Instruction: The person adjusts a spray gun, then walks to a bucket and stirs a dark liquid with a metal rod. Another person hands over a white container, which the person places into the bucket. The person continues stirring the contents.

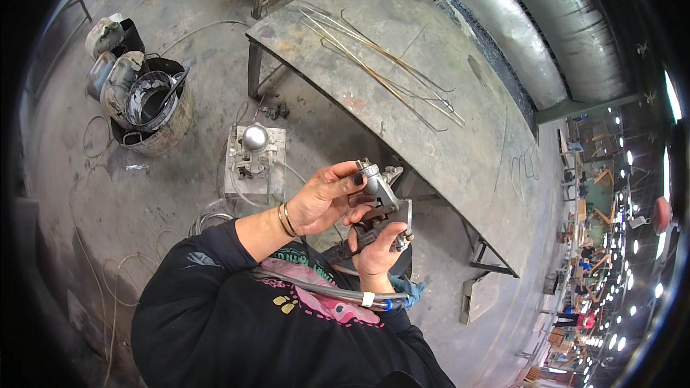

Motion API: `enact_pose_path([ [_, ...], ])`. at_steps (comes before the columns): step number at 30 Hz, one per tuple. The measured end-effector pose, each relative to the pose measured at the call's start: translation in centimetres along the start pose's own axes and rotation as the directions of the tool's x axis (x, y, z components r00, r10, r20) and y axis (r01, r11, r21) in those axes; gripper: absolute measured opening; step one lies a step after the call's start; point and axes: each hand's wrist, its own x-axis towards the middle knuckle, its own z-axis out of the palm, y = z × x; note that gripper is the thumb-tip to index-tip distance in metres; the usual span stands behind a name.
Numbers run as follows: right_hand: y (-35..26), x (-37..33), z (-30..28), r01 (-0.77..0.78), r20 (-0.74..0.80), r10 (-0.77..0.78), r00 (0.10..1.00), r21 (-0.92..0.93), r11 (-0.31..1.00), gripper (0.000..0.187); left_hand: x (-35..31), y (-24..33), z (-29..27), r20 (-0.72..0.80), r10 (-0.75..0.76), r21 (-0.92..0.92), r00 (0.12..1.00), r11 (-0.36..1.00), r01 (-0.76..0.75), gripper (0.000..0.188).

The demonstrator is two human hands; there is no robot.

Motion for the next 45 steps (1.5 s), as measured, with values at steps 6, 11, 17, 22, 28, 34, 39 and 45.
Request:
enact_pose_path([
  [6, 0.4, 0.0, -0.2, -0.006, 0.067, 0.008, 0.998, -0.028, 1.0, 0.09, -0.4, 0.6, -0.3, -0.025, -0.017, -0.04, 1.0, 0.999, 0.016, 0.022],
  [11, 0.8, 0.4, -0.5, -0.107, 0.072, 0.103, 0.992, 0.049, 0.993, 0.088, -0.4, 0.6, -0.5, -0.088, -0.004, -0.04, 0.996, 0.999, 0.001, 0.017],
  [17, -0.2, 0.6, -1.5, -0.056, 0.077, 0.059, 0.995, -0.039, 0.998, 0.077, -1.9, 3.3, 0.1, -0.022, 0.255, 0.888, 0.967, 0.449, -0.098, 0.016],
  [22, 1.2, -0.7, -3.4, -0.063, 0.113, 0.09, 0.99, -0.222, 0.973, 0.056, -3.6, 4.4, 4.1, 0.548, 0.379, 0.833, 0.746, -0.325, -0.447, 0.027],
  [28, 5.2, -2.2, -5.5, 0.108, 0.26, -0.013, 0.965, -0.354, 0.929, 0.019, -1.4, 1.8, 5.1, 0.621, -0.132, 0.726, 0.772, -0.274, -0.631, 0.035],
  [34, 5.8, -2.6, -6.3, 0.082, 0.253, 0.017, 0.967, -0.375, 0.923, 0.029, -0.8, 0.1, 3.4, 0.561, -0.199, 0.798, 0.803, -0.127, -0.589, 0.036],
  [39, 5.0, -2.5, -6.8, 0.118, 0.269, -0.008, 0.963, -0.394, 0.912, 0.028, 0.1, -0.5, 3.2, 0.62, -0.229, 0.743, 0.751, -0.137, -0.655, 0.045],
  [45, 4.8, -2.0, -8.6, 0.102, 0.313, -0.03, 0.949, -0.216, 0.971, 0.034, 2.8, -1.2, 4.2, 0.659, -0.322, 0.687, 0.68, -0.112, -0.718, 0.043],
])
